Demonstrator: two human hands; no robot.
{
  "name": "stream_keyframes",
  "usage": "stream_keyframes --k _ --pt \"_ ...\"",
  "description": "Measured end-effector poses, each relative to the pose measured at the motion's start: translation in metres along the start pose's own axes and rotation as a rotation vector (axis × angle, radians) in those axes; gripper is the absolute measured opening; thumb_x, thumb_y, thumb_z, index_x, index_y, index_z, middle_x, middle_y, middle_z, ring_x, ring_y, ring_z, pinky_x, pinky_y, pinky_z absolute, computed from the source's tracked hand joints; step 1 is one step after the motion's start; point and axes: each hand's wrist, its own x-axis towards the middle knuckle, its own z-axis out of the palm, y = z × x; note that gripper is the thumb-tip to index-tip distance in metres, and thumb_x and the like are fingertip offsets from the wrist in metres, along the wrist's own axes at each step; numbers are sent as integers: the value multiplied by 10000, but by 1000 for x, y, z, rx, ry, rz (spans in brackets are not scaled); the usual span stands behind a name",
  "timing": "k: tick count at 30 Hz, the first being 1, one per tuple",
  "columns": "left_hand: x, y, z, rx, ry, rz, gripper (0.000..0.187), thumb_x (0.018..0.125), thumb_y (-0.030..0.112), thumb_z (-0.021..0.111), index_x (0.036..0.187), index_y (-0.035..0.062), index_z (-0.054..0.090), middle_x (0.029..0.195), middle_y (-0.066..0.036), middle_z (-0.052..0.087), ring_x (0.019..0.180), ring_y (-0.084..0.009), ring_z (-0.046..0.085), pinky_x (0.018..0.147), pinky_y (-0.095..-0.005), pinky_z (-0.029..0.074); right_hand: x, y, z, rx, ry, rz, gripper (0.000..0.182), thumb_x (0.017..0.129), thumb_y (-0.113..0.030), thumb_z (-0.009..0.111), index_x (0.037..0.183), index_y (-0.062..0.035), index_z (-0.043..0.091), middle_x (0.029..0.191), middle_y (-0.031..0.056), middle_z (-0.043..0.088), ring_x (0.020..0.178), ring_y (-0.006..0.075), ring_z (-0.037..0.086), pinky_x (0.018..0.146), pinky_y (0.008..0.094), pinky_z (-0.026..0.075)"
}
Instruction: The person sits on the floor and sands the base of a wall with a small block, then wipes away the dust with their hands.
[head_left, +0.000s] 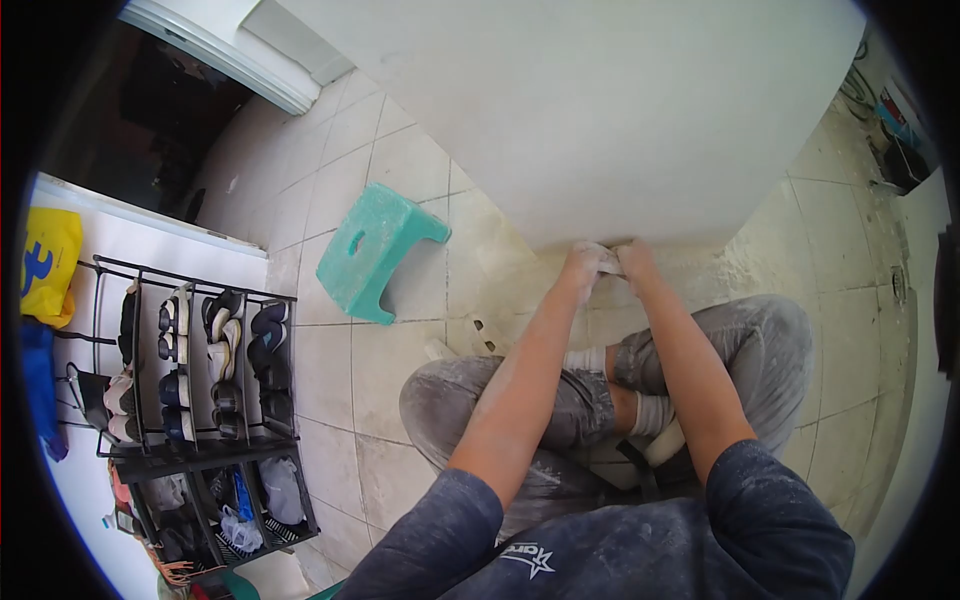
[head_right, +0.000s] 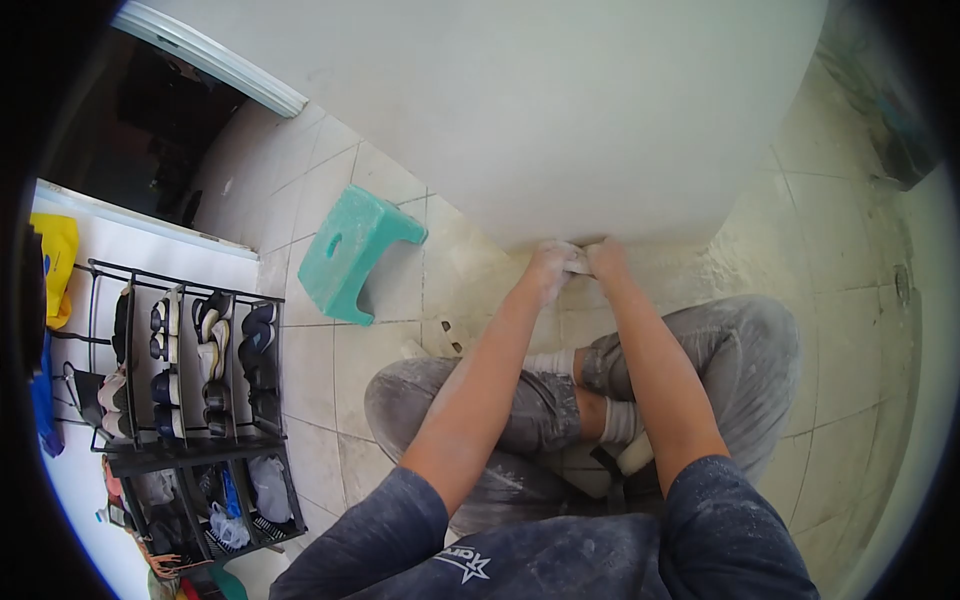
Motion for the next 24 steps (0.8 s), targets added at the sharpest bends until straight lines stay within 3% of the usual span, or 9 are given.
stream_keyframes --k 6,11,13,15,18,21,24 --pt "-2 -1 -9 91 15 -15 92 754 -12 484 819 -9 549 783 -101 565 754 -219 571 669 -338 477 -22 -24 -11 135 -148 192 291 731 -71 504 981 78 511 882 186 539 767 254 549 549 368 442" --pt "-4 1 0 181 -13 62 59 754 17 508 793 3 550 752 -91 568 742 -206 572 663 -317 469 -9 -6 -4 -81 30 -63 308 723 -61 485 994 85 504 904 206 540 773 261 546 591 377 444" --pt "7 2 -4 225 47 113 63 755 23 506 796 9 551 754 -90 567 742 -199 570 666 -316 471 -21 -26 -10 -70 2 -57 314 722 -58 480 1001 85 501 910 213 541 781 265 545 599 378 447" --pt "-2 -13 -12 215 91 55 66 757 30 504 799 12 552 756 -87 565 742 -193 569 668 -314 473 -56 -59 -26 24 -81 100 319 723 -59 482 1006 86 498 918 221 541 795 273 544 607 376 453" --pt "-7 3 -2 158 63 -23 69 761 39 505 806 12 551 762 -83 563 742 -188 568 669 -312 475 -35 -36 -14 -133 -41 35 324 727 -50 479 1014 99 486 928 223 541 795 263 549 612 360 459" --pt "-13 8 3 183 59 25 78 757 49 506 804 10 555 764 -82 568 726 -182 565 647 -302 464 -28 -24 -8 103 -79 -34 324 726 -34 476 1025 93 477 928 212 535 786 258 555 602 358 471" --pt "-9 10 0 263 53 81 88 751 55 506 801 11 561 763 -84 573 709 -177 562 624 -294 453 -22 -27 -7 89 -36 33 320 727 -22 472 1027 90 467 920 192 527 788 251 554 580 367 486"
